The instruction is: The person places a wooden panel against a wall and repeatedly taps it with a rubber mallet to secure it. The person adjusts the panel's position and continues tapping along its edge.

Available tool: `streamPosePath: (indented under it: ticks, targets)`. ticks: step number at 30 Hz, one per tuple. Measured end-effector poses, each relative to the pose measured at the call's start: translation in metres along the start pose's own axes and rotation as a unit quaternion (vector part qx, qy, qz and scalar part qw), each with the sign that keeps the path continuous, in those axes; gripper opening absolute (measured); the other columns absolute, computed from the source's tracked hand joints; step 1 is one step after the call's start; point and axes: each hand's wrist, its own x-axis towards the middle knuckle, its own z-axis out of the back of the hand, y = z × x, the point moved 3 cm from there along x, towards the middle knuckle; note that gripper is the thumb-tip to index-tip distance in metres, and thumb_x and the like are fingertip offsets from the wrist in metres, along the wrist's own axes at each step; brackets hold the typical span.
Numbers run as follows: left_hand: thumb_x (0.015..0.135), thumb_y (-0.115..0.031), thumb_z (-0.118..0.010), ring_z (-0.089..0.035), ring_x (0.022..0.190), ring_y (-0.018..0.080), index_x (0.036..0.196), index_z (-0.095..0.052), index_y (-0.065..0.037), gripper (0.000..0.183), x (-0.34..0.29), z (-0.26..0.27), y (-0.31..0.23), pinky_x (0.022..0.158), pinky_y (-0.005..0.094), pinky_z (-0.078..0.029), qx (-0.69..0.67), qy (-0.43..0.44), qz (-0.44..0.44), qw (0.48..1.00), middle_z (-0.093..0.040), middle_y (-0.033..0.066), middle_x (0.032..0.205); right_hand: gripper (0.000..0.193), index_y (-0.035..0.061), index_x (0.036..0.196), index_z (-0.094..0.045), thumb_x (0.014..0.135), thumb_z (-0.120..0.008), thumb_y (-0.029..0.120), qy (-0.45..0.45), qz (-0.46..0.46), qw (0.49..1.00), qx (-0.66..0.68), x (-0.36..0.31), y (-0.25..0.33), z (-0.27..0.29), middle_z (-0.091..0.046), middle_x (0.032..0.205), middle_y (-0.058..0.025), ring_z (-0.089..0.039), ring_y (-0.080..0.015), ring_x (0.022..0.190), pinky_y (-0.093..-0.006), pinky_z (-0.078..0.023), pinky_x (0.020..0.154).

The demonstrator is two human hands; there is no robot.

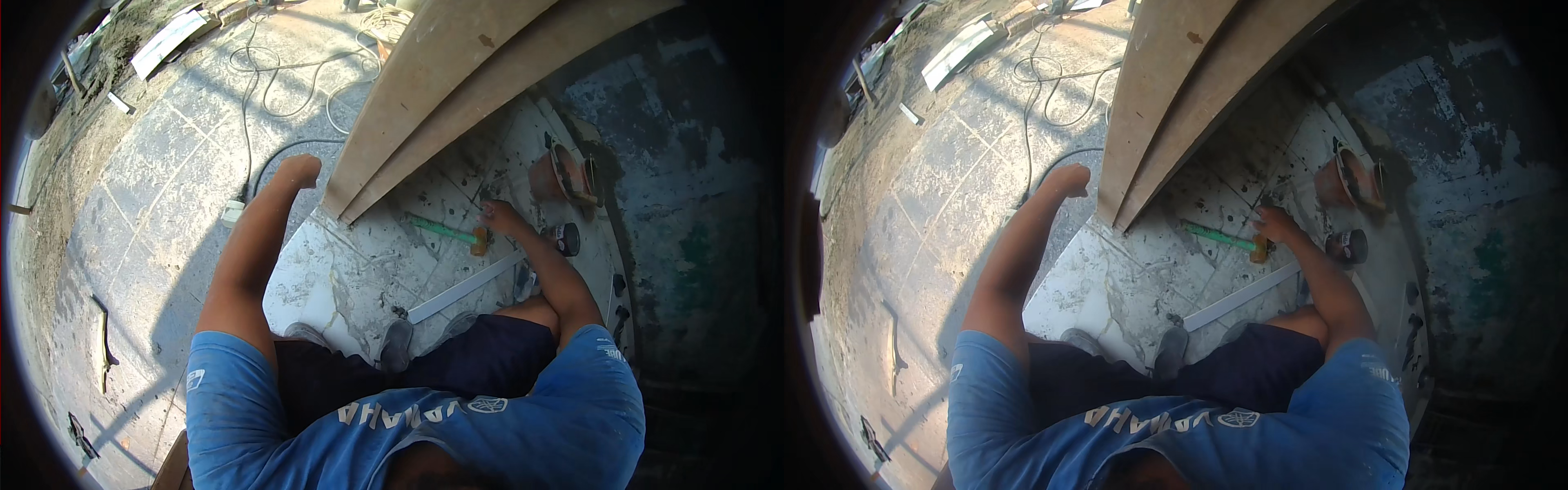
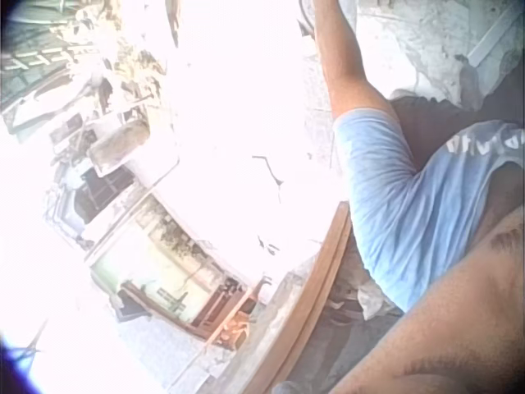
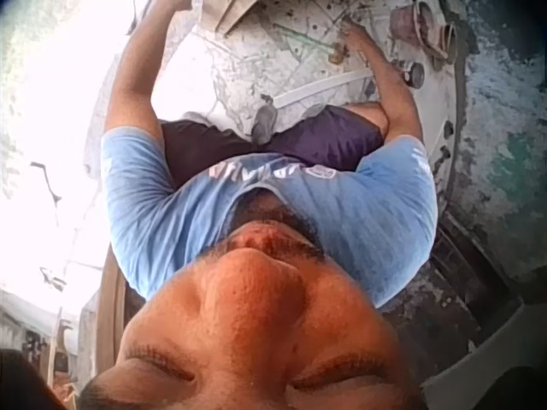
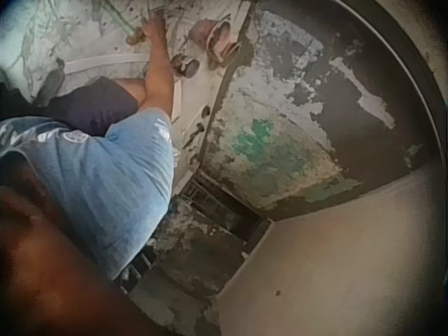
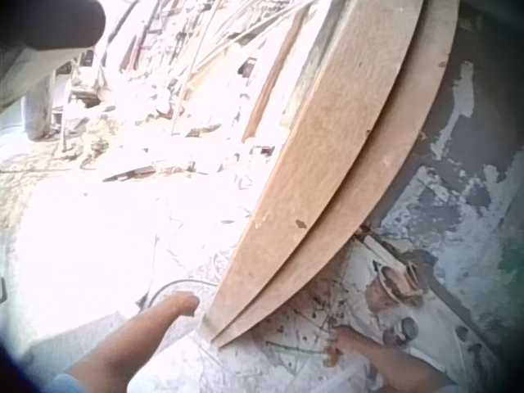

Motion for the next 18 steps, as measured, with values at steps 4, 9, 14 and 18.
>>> streamPosePath:
  ticks: [4, 9, 14, 18]
  targets:
    - [0.073, -0.019, -0.080, -0.066, 0.101, 0.0347, 0.096, -0.070, -0.003, 0.030, 0.004, -0.008, 0.009, 0.083, 0.0435, -0.055, 0.004, 0.012, -0.008, 1.000, -0.069, 0.0174, 0.106, 0.056, 0.0022, 0.128, -0.057, 0.088, -0.066, 0.040, 0.011, -0.001, 1.000, 0.008, 0.004, 0.002, -0.003, -0.066, 0.111, -0.0206, -0.063, -0.0356, 0.103, -0.0415, -0.050, 0.089]
    - [0.073, -0.021, -0.080, -0.065, 0.102, 0.0356, 0.096, -0.071, -0.003, 0.031, 0.011, -0.008, 0.004, 0.084, 0.0441, -0.055, -0.012, 0.012, -0.006, 1.000, -0.069, 0.0186, 0.107, 0.056, 0.0011, 0.127, -0.057, 0.087, -0.069, 0.038, 0.003, -0.001, 1.000, -0.001, 0.003, -0.011, -0.010, -0.067, 0.108, -0.0193, -0.065, -0.0339, 0.100, -0.0405, -0.051, 0.086]
    - [0.079, -0.027, -0.074, -0.064, 0.103, 0.0373, 0.101, -0.069, -0.001, 0.035, 0.006, -0.003, 0.021, 0.086, 0.0453, -0.052, 0.020, 0.011, -0.009, 1.000, -0.068, 0.0206, 0.105, 0.057, 0.0020, 0.130, -0.055, 0.089, -0.064, 0.040, 0.028, -0.001, 1.000, 0.001, 0.023, 0.004, -0.024, -0.064, 0.117, -0.0207, -0.062, -0.0354, 0.106, -0.0415, -0.049, 0.093]
    - [0.084, -0.023, -0.067, -0.062, 0.107, 0.0374, 0.111, -0.066, -0.004, 0.033, -0.015, 0.063, 0.012, 0.090, 0.0475, -0.051, -0.107, -0.147, 0.083, 0.980, -0.066, 0.0210, 0.113, 0.048, 0.0037, 0.129, -0.056, 0.091, -0.060, 0.033, 0.069, 0.027, 0.997, -0.028, 0.076, 0.004, -0.056, -0.065, 0.107, -0.0209, -0.063, -0.0355, 0.097, -0.0443, -0.051, 0.085]
